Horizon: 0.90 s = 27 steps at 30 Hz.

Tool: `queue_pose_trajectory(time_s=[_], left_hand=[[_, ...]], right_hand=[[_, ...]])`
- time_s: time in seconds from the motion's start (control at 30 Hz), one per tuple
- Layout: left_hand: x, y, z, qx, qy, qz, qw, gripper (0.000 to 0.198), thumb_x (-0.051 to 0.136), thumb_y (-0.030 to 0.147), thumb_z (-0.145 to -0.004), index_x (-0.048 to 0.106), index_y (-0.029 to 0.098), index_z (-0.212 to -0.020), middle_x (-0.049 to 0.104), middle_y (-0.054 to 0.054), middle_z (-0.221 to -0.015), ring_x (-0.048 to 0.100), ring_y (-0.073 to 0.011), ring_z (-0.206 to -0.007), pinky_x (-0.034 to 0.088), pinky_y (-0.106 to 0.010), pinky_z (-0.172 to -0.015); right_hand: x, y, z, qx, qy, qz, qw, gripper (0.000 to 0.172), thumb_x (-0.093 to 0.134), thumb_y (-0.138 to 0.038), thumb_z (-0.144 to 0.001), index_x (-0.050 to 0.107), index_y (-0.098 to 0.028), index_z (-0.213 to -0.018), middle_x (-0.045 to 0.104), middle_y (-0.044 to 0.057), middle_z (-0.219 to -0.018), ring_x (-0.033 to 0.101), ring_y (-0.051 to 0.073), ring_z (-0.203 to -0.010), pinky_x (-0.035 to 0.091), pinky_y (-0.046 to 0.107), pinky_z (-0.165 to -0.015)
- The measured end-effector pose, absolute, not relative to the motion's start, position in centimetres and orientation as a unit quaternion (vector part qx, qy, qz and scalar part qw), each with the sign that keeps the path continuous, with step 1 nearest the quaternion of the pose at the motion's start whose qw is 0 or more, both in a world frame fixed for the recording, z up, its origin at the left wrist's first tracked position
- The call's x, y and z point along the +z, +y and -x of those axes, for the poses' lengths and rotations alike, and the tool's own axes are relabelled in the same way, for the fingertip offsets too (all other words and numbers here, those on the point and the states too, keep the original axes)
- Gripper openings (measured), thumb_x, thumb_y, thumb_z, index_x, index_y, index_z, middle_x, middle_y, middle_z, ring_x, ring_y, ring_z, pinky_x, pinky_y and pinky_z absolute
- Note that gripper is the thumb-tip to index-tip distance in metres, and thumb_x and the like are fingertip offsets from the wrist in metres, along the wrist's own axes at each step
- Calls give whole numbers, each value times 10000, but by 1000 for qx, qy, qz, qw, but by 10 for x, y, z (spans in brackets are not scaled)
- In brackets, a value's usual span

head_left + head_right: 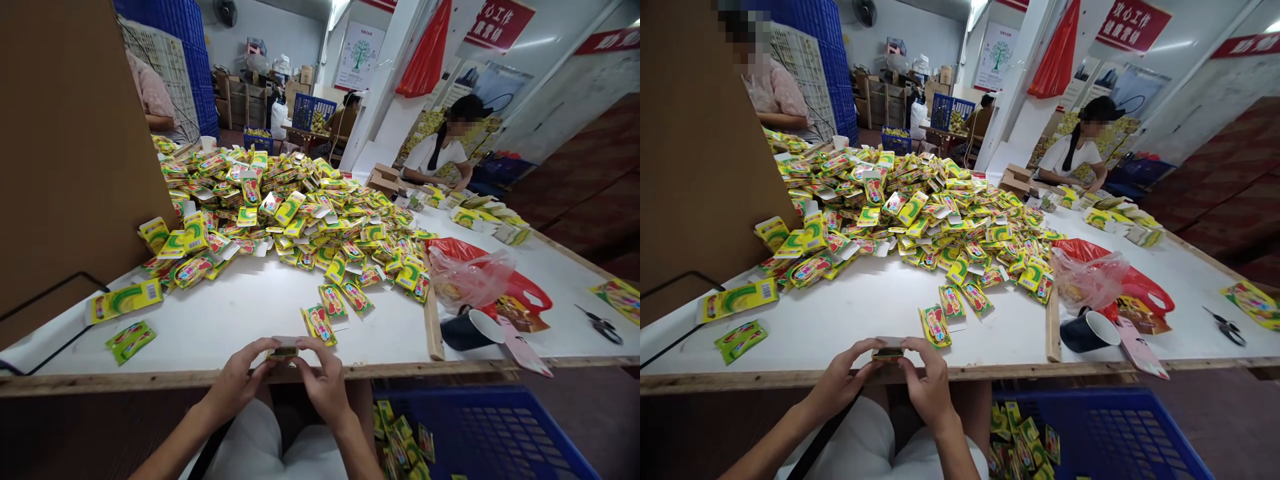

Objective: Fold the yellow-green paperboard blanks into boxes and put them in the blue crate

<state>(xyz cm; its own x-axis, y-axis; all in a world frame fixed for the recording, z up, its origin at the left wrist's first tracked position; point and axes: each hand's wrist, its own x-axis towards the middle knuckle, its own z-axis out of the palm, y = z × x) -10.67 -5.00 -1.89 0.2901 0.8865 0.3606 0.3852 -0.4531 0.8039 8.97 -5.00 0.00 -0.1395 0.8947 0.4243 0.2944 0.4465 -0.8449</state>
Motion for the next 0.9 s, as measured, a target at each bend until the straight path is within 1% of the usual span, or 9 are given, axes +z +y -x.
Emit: queue_pose_trajectory(time_s=[0.13,0.23,0.37,0.47,0.57,0.63,0.73,0.8,0.9], left_hand=[[-22,-60,109,423,401,-764,277,342,477,87,-849,507,249,-1148,670,-33,-1062,641,-149,-991,536,-244,-848],[-18,-61,109,425,395,-762,288,315,469,86,-850,528,235,-1121,676,-37,-1029,647,-148,-962,539,-239,-826],[-5,-47,103,428,432,-721,334,177,497,169,-862,590,202,-1009,680,-49,-970,645,-172,-927,526,-265,-812],[3,-29,91,474,463,-649,374,135,508,213,-854,613,191,-938,663,-63,-1017,621,-201,-982,498,-312,-858],[5,-15,83,529,460,-566,434,234,524,225,-841,558,210,-1072,656,-47,-1017,630,-191,-955,506,-320,-836],[5,-10,82,524,455,-550,465,266,534,242,-836,547,208,-1100,664,-39,-995,638,-182,-916,511,-312,-817],[5,-8,87,486,468,-577,460,187,556,295,-826,631,181,-955,680,-52,-983,634,-196,-915,500,-316,-837],[7,-8,89,477,479,-588,445,187,563,322,-823,654,173,-890,692,-55,-946,636,-199,-897,496,-316,-838],[12,-8,90,478,487,-589,433,190,560,330,-826,658,174,-873,696,-43,-891,637,-188,-858,498,-299,-810]], right_hand=[[0,-61,-90,280,-716,404,496,299,553,-56,-813,582,-249,-1039,668,39,-990,616,186,-972,492,318,-872],[3,-63,-88,284,-717,396,498,285,565,-49,-800,599,-238,-1010,670,40,-973,612,186,-964,488,320,-861],[10,-46,-79,320,-678,431,502,166,596,-94,-787,653,-214,-886,675,43,-901,616,193,-908,486,315,-803],[11,-23,-70,343,-633,464,515,93,609,-143,-785,671,-205,-813,675,48,-891,616,191,-875,479,313,-784],[8,-5,-64,380,-585,477,535,175,591,-164,-798,635,-209,-961,665,35,-873,618,171,-815,484,290,-730],[5,0,-63,392,-583,473,532,215,577,-169,-808,618,-209,-1015,661,31,-868,616,165,-804,481,278,-707],[4,0,-65,398,-619,453,502,130,575,-190,-816,663,-198,-911,668,49,-901,614,178,-853,475,281,-720],[6,-2,-65,399,-630,448,494,108,585,-216,-817,674,-193,-873,671,54,-905,613,185,-867,474,284,-725],[11,-3,-63,385,-630,465,490,122,567,-249,-833,670,-184,-823,664,40,-814,609,175,-786,470,283,-704]])
